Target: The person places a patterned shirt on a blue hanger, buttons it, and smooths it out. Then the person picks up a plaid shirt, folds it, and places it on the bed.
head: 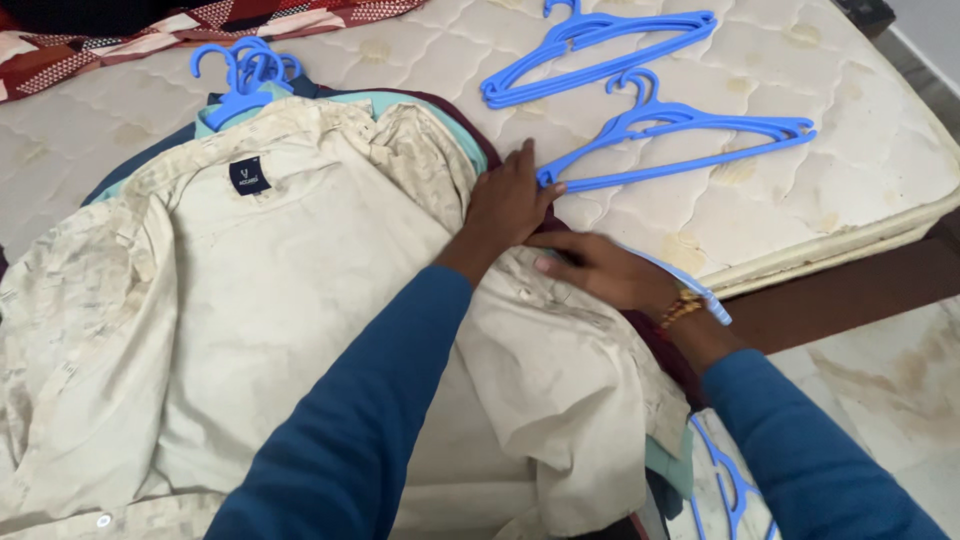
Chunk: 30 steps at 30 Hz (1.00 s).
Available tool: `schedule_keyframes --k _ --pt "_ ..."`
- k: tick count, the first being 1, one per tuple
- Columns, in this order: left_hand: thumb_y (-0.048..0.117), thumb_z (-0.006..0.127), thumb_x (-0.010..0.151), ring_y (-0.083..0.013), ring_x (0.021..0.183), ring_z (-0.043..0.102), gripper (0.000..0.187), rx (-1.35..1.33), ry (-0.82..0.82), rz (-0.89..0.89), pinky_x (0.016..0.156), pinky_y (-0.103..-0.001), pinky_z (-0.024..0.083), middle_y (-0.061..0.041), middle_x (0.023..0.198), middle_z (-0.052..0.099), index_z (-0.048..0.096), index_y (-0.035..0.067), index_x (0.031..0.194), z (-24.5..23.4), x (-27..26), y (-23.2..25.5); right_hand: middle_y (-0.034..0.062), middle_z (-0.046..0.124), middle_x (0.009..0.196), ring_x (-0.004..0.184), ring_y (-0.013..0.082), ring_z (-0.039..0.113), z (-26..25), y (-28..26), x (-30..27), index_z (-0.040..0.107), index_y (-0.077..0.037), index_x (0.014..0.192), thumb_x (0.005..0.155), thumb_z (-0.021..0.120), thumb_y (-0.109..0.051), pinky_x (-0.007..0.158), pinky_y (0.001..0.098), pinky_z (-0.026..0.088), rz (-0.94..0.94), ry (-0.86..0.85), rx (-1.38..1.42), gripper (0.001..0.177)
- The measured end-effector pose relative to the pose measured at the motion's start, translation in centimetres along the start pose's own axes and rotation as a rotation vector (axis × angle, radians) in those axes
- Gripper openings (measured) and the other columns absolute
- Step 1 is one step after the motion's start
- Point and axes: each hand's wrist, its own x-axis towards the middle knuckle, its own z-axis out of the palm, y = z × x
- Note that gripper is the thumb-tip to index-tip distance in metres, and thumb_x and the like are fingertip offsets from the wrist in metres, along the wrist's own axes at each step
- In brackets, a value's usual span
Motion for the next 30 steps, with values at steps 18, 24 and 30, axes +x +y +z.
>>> schedule_keyframes --k 18,24,30 --pt "0.052 0.075 0.084 -0.0342 0.121 0.055 0.110 0.204 -0.050 -0.157 0.104 -0.050 0.037 -0.020 0.126 0.060 0.018 -0.005 0.158 0.8 -0.1 0.9 0.0193 0.075 0.101 0.094 0.0379 0.071 -2.9 13.1 2.0 0.074 -0.003 0.106 0.076 0.084 -0.029 0.084 0.0453 0.056 0.253 0.389 -0.523 0.041" --pt "0.041 0.077 0.082 -0.0329 0.120 0.054 0.100 0.277 -0.082 -0.151 0.105 -0.046 0.034 -0.016 0.119 0.065 0.027 -0.005 0.155 0.7 -0.4 0.7 0.0170 0.076 0.104 0.096 0.0358 0.072 -3.6 13.6 2.6 0.074 -0.005 0.109 0.076 0.085 -0.031 0.087 0.0429 0.057 0.301 0.301 -0.531 0.044" --pt "0.051 0.071 0.083 -0.0335 0.111 0.055 0.052 0.188 0.026 0.006 0.102 -0.049 0.032 -0.017 0.109 0.066 0.072 0.012 0.117 -0.6 -3.2 0.0 0.0162 0.076 0.102 0.094 0.0354 0.072 -3.9 13.5 2.8 0.074 -0.005 0.108 0.075 0.087 -0.036 0.085 0.0422 0.057 0.318 0.295 -0.537 0.047"
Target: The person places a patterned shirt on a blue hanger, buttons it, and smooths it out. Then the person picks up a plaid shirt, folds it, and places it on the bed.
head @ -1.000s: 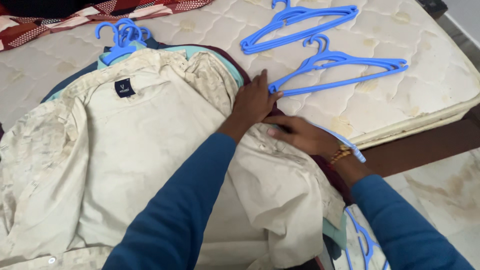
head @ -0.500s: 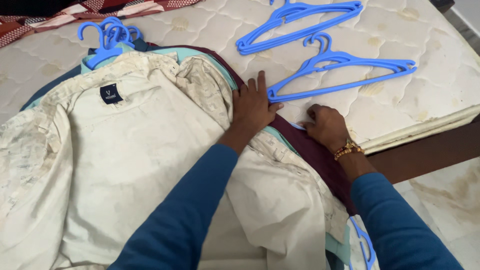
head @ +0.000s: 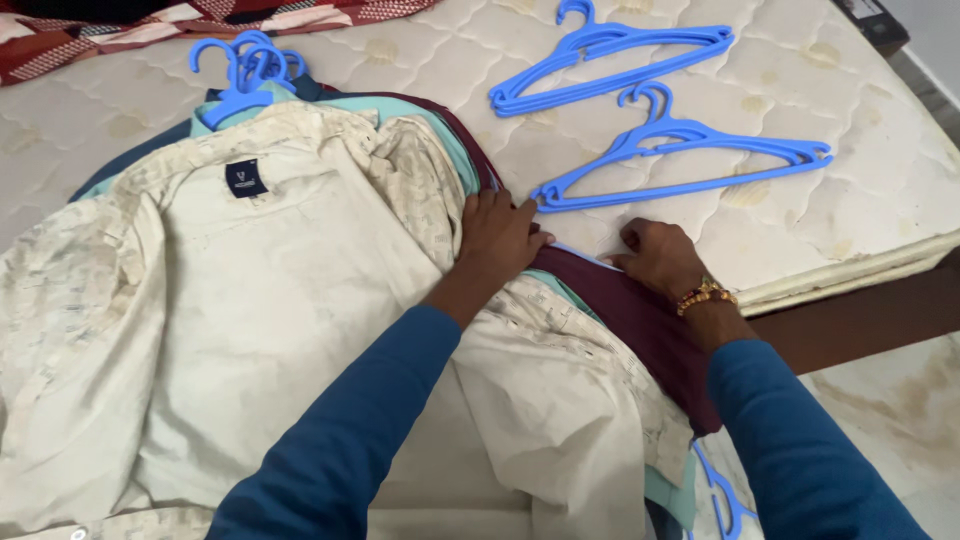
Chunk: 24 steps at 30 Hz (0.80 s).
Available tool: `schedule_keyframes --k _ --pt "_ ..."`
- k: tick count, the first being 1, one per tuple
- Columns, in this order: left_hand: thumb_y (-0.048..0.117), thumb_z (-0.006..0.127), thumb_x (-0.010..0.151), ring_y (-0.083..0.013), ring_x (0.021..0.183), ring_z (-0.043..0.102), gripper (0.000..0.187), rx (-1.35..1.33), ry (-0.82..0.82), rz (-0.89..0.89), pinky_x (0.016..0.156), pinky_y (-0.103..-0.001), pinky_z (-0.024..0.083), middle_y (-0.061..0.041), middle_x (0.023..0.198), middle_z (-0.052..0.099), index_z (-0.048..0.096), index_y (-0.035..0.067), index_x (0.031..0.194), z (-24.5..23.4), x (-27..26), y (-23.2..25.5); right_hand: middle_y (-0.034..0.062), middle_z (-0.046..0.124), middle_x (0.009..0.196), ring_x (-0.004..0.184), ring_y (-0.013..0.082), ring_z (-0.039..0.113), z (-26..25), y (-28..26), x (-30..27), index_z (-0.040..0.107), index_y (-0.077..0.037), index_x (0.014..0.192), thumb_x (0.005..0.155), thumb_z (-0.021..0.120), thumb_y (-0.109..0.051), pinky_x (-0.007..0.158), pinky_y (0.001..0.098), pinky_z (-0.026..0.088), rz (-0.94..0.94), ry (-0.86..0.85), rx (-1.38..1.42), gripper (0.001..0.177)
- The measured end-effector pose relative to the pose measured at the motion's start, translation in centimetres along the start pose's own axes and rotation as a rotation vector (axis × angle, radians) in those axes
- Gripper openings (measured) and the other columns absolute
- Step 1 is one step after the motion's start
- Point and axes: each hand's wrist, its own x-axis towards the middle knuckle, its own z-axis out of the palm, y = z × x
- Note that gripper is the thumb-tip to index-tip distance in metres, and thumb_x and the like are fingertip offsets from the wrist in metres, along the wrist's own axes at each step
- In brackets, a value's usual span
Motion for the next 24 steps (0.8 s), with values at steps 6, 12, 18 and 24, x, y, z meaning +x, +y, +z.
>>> schedule_keyframes --k 6,12,18,24 --pt "0.042 0.055 0.105 -0.0300 0.116 0.055 0.042 -0.025 -0.014 0.034 0.104 -0.047 0.035 -0.014 0.114 0.067 0.079 0.009 0.096 0.5 -0.9 -0.8 0.0150 0.076 0.099 0.092 0.0356 0.072 0.3 0.3 0.2 0.073 -0.006 0.105 0.075 0.086 -0.035 0.083 0.0428 0.057 0.003 -0.015 -0.017 0.044" --pt "0.031 0.058 0.094 -0.0327 0.123 0.052 0.033 0.160 -0.139 0.127 0.105 -0.050 0.035 -0.015 0.129 0.061 0.074 0.006 0.109 0.2 -0.1 -0.1 0.0153 0.075 0.099 0.093 0.0362 0.071 1.4 0.7 1.2 0.070 -0.005 0.104 0.072 0.089 -0.034 0.082 0.0432 0.057 0.050 -0.031 -0.010 0.047" --pt "0.051 0.080 0.075 -0.0401 0.116 0.057 0.083 -0.082 -0.167 -0.132 0.097 -0.056 0.044 -0.020 0.129 0.051 0.049 0.000 0.132 -2.8 2.5 1.6 0.0172 0.073 0.098 0.093 0.0376 0.069 2.9 1.8 1.7 0.067 -0.004 0.103 0.066 0.093 -0.032 0.082 0.0434 0.055 0.006 -0.008 0.052 0.053" --pt "0.050 0.079 0.087 -0.0411 0.106 0.059 0.067 -0.098 0.111 0.007 0.080 -0.052 0.053 -0.021 0.118 0.057 0.054 -0.001 0.121 -1.6 7.0 1.1 0.0162 0.072 0.093 0.089 0.0376 0.068 3.4 2.2 2.0 0.064 -0.005 0.098 0.063 0.094 -0.027 0.079 0.0439 0.055 -0.001 0.007 0.083 0.051"
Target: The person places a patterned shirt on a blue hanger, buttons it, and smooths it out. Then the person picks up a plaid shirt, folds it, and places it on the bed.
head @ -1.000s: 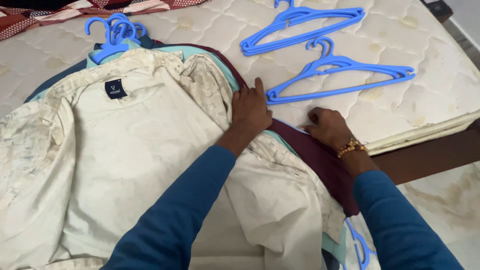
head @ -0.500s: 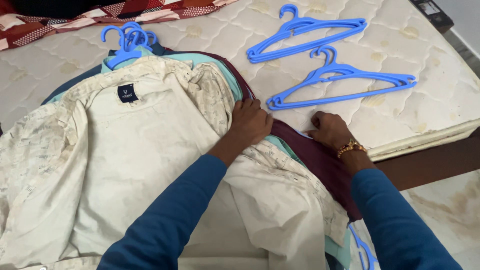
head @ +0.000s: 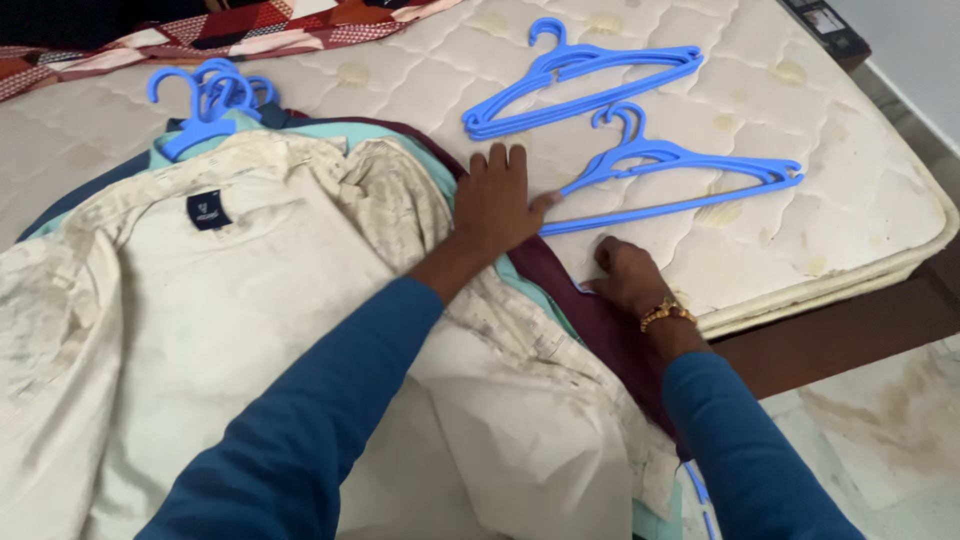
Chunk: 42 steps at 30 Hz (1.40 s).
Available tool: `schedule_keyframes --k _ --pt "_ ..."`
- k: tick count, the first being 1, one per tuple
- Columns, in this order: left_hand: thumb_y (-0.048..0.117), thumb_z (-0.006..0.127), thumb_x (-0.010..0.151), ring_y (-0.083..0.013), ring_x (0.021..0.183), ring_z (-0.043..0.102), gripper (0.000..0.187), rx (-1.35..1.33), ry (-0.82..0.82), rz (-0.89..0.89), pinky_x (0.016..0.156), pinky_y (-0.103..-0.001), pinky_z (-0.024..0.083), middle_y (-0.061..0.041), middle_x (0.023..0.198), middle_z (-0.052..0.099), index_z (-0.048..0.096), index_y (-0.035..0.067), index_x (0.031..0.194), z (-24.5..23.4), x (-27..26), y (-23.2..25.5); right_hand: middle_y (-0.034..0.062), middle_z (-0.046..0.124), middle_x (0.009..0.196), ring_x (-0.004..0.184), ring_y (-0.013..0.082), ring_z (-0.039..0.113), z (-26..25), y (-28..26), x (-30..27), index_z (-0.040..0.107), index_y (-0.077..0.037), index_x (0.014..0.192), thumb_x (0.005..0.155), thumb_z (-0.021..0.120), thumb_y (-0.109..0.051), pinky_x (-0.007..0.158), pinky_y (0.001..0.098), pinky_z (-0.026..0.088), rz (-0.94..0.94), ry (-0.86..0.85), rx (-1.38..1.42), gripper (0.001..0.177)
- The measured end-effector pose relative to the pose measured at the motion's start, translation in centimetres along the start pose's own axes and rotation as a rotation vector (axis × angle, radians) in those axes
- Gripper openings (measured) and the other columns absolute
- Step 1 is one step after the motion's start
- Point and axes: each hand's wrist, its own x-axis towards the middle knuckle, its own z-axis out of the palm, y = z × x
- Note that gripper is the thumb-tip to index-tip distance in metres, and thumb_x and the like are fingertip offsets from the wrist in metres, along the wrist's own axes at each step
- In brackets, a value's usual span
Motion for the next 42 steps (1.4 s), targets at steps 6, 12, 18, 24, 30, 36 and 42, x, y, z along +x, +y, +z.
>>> schedule_keyframes --k 6,12,18,24,30,36,42 --pt "0.032 0.079 0.082 -0.0416 0.109 0.058 0.056 0.078 0.166 0.060 0.082 -0.055 0.051 -0.022 0.120 0.059 0.056 0.004 0.125 4.0 7.2 -6.4 0.0161 0.071 0.093 0.089 0.0374 0.068 -0.2 -1.0 -0.3 0.062 -0.004 0.096 0.061 0.095 -0.021 0.079 0.0441 0.054 0.036 0.006 0.059 0.051" --pt "0.036 0.083 0.083 -0.0422 0.111 0.059 0.054 -0.087 -0.025 -0.126 0.087 -0.056 0.048 -0.021 0.121 0.061 0.063 0.017 0.130 5.1 11.0 -10.0 0.0178 0.069 0.098 0.095 0.0391 0.066 0.0 -1.6 0.2 0.059 -0.004 0.099 0.059 0.094 -0.015 0.082 0.0453 0.054 0.048 0.009 0.052 0.054" --pt "0.026 0.084 0.079 -0.0313 0.100 0.069 0.025 -0.027 0.014 -0.030 0.086 -0.053 0.049 -0.012 0.102 0.075 0.081 0.014 0.101 6.6 12.3 -10.9 0.0180 0.068 0.104 0.101 0.0390 0.066 0.4 -1.8 0.4 0.058 -0.004 0.104 0.059 0.094 -0.013 0.086 0.0454 0.054 0.098 -0.022 0.053 0.059" --pt "0.027 0.087 0.077 -0.0337 0.084 0.072 0.020 -0.068 0.064 0.015 0.079 -0.049 0.053 -0.016 0.089 0.075 0.082 0.009 0.085 5.8 12.8 -10.3 0.0178 0.067 0.109 0.106 0.0403 0.065 0.3 -2.3 -0.1 0.057 -0.004 0.109 0.059 0.095 -0.012 0.089 0.0466 0.054 0.072 0.017 0.046 0.063" --pt "0.022 0.084 0.081 -0.0363 0.079 0.072 0.019 -0.260 0.112 0.020 0.076 -0.044 0.057 -0.020 0.085 0.075 0.081 0.005 0.088 4.0 12.4 -8.5 0.0175 0.066 0.113 0.110 0.0404 0.063 0.0 -3.2 -0.2 0.054 -0.005 0.116 0.061 0.094 -0.012 0.090 0.0481 0.054 0.098 0.011 0.026 0.068" --pt "0.024 0.082 0.084 -0.0352 0.082 0.073 0.020 -0.403 0.129 -0.080 0.077 -0.043 0.057 -0.021 0.091 0.075 0.081 0.005 0.090 2.4 11.8 -6.0 0.0178 0.065 0.116 0.112 0.0405 0.062 0.1 -3.0 -0.2 0.053 -0.006 0.118 0.060 0.095 -0.012 0.092 0.0477 0.054 0.092 0.025 0.001 0.071" --pt "0.022 0.082 0.086 -0.0361 0.087 0.073 0.023 -0.476 0.341 0.094 0.077 -0.042 0.056 -0.023 0.110 0.072 0.081 0.000 0.095 0.2 9.9 -4.4 0.0178 0.064 0.118 0.113 0.0410 0.060 1.2 -2.0 -0.3 0.054 -0.005 0.120 0.061 0.094 -0.012 0.093 0.0474 0.052 0.065 0.042 0.004 0.071"
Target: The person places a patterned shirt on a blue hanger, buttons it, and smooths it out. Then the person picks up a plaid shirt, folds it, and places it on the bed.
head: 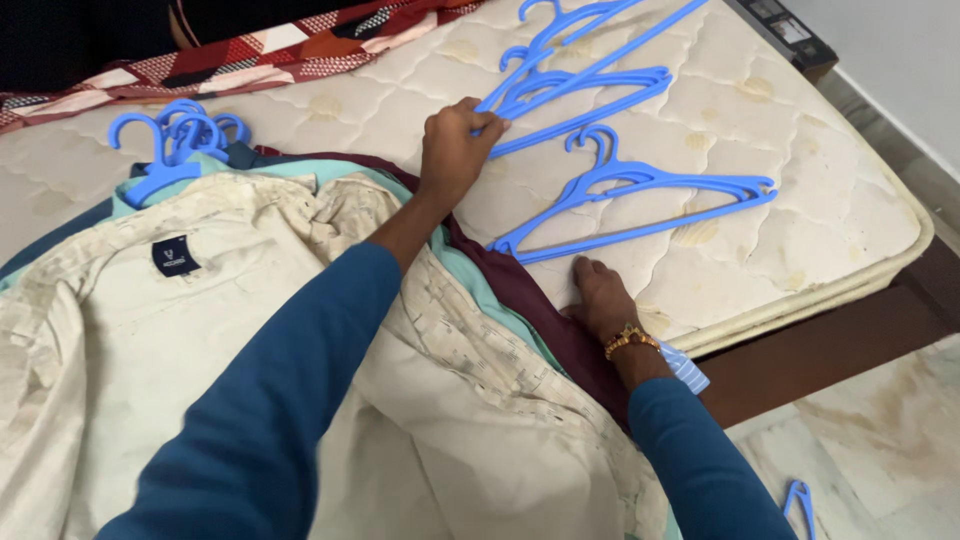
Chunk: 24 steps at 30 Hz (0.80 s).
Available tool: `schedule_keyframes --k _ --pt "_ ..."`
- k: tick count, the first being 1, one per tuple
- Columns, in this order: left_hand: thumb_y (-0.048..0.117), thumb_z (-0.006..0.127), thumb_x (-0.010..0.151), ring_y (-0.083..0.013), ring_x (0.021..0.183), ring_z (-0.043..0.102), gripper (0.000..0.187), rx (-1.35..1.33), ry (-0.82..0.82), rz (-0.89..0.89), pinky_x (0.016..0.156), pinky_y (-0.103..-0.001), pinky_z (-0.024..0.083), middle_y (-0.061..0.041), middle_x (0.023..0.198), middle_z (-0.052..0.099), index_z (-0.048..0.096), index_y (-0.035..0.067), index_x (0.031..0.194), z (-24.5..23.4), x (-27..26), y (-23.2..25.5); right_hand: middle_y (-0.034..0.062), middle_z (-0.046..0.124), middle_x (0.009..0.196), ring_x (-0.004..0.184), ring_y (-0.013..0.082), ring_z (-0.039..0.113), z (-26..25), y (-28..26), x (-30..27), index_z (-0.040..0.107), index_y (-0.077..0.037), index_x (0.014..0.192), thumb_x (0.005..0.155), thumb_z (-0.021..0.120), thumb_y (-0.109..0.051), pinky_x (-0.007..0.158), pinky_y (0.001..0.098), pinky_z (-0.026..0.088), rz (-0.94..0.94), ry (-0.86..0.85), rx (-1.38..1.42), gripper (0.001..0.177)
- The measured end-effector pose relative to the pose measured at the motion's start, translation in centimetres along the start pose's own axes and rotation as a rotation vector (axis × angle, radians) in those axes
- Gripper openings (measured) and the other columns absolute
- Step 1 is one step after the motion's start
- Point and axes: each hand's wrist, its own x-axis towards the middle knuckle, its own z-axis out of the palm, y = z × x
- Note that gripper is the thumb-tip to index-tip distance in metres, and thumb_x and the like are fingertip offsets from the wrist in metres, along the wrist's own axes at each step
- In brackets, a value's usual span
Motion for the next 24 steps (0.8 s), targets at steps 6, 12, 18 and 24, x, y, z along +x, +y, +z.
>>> schedule_keyframes --k 6,12,18,24 --pt "0.015 0.078 0.090 -0.0280 0.079 0.073 0.023 -0.135 -0.042 -0.002 0.073 -0.035 0.056 -0.016 0.112 0.075 0.076 -0.002 0.106 -6.6 -4.3 5.1 0.0176 0.063 0.122 0.113 0.0416 0.060 1.3 1.5 0.1 0.055 -0.007 0.127 0.069 0.089 -0.015 0.096 0.0466 0.051 -0.075 0.013 -0.023 0.068" --pt "0.013 0.082 0.091 -0.0230 0.095 0.075 0.024 -0.069 0.033 0.058 0.084 -0.032 0.058 -0.014 0.121 0.072 0.076 -0.003 0.109 -13.6 -10.8 6.6 0.0203 0.062 0.126 0.116 0.0421 0.059 3.3 4.3 0.6 0.057 -0.006 0.129 0.078 0.079 -0.013 0.099 0.0476 0.049 -0.157 0.015 -0.047 0.056" --pt "0.013 0.080 0.091 -0.0225 0.105 0.073 0.022 -0.020 0.039 -0.100 0.088 -0.029 0.056 -0.013 0.125 0.072 0.077 -0.001 0.107 -20.8 -16.3 8.8 0.0233 0.063 0.130 0.119 0.0417 0.061 3.3 6.9 0.4 0.063 -0.006 0.130 0.086 0.065 -0.007 0.102 0.0448 0.050 -0.340 0.081 -0.076 0.044" --pt "0.010 0.079 0.090 -0.0255 0.113 0.072 0.021 0.043 0.042 -0.094 0.095 -0.032 0.054 -0.015 0.133 0.069 0.077 -0.002 0.107 -25.4 -21.5 9.3 0.0172 0.066 0.135 0.122 0.0321 0.065 -1.4 4.2 -4.0 0.053 -0.013 0.147 0.097 0.053 -0.011 0.105 0.0388 0.048 -0.068 -0.179 0.192 0.050"
